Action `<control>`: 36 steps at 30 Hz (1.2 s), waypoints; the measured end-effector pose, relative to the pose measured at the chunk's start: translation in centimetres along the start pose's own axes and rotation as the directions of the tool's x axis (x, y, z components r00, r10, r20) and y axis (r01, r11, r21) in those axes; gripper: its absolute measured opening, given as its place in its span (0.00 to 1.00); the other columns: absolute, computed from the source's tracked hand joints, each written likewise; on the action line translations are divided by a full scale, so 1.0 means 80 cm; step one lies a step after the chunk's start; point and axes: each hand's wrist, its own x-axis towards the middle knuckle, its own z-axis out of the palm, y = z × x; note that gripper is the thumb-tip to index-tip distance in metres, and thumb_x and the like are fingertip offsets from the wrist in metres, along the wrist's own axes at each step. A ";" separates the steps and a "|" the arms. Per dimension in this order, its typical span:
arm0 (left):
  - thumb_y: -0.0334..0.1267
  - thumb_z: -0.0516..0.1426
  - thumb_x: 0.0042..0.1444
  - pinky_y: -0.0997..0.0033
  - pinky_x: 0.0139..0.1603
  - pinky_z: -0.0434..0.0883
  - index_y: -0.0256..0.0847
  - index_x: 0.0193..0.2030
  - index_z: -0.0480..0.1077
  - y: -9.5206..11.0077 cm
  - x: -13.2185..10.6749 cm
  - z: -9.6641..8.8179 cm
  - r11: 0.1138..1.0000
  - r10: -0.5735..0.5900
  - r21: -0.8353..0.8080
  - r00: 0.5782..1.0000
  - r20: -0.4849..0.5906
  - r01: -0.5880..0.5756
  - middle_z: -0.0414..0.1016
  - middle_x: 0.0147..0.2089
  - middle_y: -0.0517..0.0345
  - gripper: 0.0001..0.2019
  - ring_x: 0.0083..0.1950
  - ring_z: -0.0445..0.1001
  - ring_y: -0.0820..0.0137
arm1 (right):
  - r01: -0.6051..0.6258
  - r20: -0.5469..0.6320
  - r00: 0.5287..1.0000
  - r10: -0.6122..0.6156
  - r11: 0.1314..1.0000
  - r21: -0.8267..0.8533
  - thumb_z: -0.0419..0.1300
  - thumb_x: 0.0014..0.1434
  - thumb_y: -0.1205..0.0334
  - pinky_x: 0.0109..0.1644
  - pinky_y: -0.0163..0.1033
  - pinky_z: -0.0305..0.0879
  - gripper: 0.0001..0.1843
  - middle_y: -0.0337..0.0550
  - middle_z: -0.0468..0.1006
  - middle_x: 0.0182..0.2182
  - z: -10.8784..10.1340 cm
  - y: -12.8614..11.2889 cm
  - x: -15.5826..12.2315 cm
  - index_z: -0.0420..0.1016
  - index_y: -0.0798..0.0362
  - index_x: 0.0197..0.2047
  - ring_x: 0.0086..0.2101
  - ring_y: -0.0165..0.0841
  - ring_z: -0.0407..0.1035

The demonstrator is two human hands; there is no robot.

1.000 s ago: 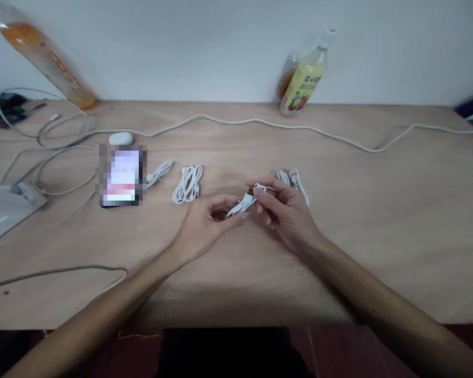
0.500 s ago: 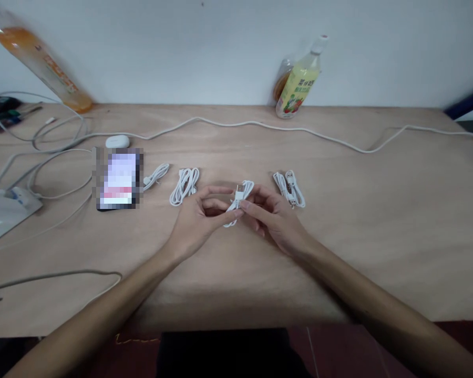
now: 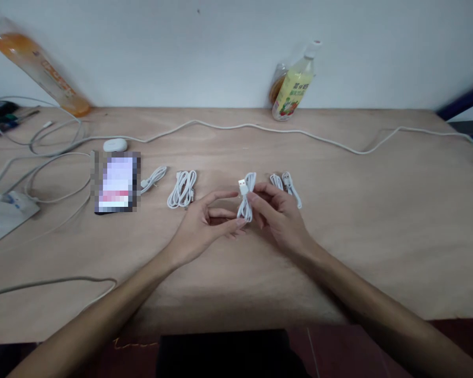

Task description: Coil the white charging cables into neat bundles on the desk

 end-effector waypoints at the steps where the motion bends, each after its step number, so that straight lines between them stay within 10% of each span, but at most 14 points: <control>1: 0.39 0.75 0.55 0.68 0.41 0.84 0.39 0.64 0.73 0.000 -0.001 0.001 1.000 -0.002 0.002 1.000 0.011 0.002 0.91 0.39 0.57 0.32 0.36 0.89 0.66 | 0.018 -0.041 0.999 -0.019 1.000 -0.017 0.71 0.63 0.43 0.22 0.34 0.57 0.19 0.32 0.73 0.25 -0.002 -0.001 0.001 0.80 0.50 0.44 0.21 0.27 0.61; 11: 0.45 0.71 0.63 0.71 0.38 0.82 0.38 0.62 0.71 0.001 -0.005 0.001 0.997 0.049 0.068 0.998 -0.029 -0.047 0.89 0.34 0.57 0.26 0.32 0.85 0.69 | -0.050 -0.458 0.856 -0.242 0.842 -0.537 0.71 0.56 0.55 0.29 0.40 0.67 0.08 0.41 0.82 0.25 -0.060 -0.043 0.029 0.80 0.49 0.32 0.26 0.37 0.75; 20: 0.47 0.68 0.66 0.68 0.38 0.82 0.39 0.62 0.71 0.003 -0.008 -0.001 0.981 0.122 0.159 0.991 -0.060 -0.111 0.87 0.34 0.56 0.23 0.32 0.84 0.67 | -0.307 -0.422 0.881 -0.213 0.422 -0.853 0.71 0.57 0.53 0.34 0.45 0.62 0.13 0.45 0.82 0.24 -0.071 -0.049 0.026 0.73 0.47 0.28 0.29 0.45 0.76; 32: 0.47 0.64 0.69 0.73 0.26 0.70 0.40 0.62 0.71 0.006 -0.010 0.001 0.937 0.221 0.297 0.970 -0.099 -0.183 0.80 0.29 0.63 0.20 0.24 0.71 0.73 | -0.292 -0.367 0.891 -0.266 0.283 -0.914 0.69 0.63 0.46 0.34 0.44 0.55 0.15 0.48 0.81 0.27 -0.072 -0.023 0.022 0.75 0.48 0.36 0.29 0.46 0.73; 36: 0.43 0.62 0.69 0.71 0.26 0.63 0.42 0.57 0.76 0.006 -0.011 -0.004 0.805 0.405 0.527 0.902 -0.153 -0.272 0.72 0.25 0.68 0.13 0.24 0.65 0.73 | -0.296 -0.379 0.877 -0.296 0.288 -0.911 0.68 0.64 0.46 0.38 0.45 0.58 0.15 0.52 0.81 0.34 -0.067 -0.022 0.019 0.76 0.49 0.40 0.35 0.48 0.74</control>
